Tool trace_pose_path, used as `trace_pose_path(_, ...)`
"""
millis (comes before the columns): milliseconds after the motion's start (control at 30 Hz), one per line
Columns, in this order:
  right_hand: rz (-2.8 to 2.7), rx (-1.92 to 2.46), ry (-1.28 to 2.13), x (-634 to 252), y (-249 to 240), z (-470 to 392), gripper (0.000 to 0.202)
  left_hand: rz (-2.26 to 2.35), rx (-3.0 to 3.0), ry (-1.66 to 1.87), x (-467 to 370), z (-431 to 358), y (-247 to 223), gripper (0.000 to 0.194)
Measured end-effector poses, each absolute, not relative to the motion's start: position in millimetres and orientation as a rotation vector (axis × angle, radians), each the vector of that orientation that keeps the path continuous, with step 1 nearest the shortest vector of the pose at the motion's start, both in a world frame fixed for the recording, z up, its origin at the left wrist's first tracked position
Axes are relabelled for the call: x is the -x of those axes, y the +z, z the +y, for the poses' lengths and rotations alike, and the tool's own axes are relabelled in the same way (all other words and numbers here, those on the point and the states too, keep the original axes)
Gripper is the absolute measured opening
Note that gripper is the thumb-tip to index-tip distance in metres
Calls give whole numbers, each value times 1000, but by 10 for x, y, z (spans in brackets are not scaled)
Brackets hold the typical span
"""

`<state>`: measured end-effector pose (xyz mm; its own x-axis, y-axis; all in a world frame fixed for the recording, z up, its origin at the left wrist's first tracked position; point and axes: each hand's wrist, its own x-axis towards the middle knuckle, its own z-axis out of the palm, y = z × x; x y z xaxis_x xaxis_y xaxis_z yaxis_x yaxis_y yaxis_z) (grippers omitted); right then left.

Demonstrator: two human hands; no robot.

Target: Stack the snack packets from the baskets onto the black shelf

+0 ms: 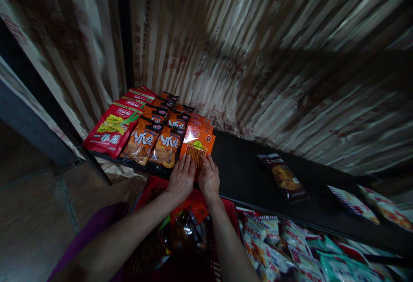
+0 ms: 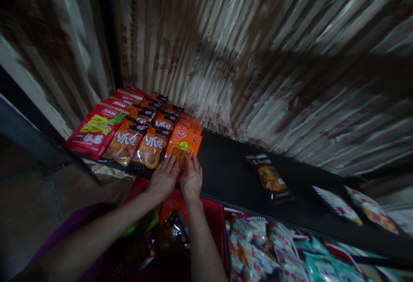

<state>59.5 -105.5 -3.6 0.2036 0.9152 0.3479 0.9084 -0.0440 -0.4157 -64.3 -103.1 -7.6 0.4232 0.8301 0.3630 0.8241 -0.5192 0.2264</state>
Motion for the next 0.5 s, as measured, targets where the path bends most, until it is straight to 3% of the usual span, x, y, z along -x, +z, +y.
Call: trace_pose_path(500, -1643, 1914, 103, -563, -28, -1102, 52, 1353, -2601, 859, 767, -1129, -60, 42)
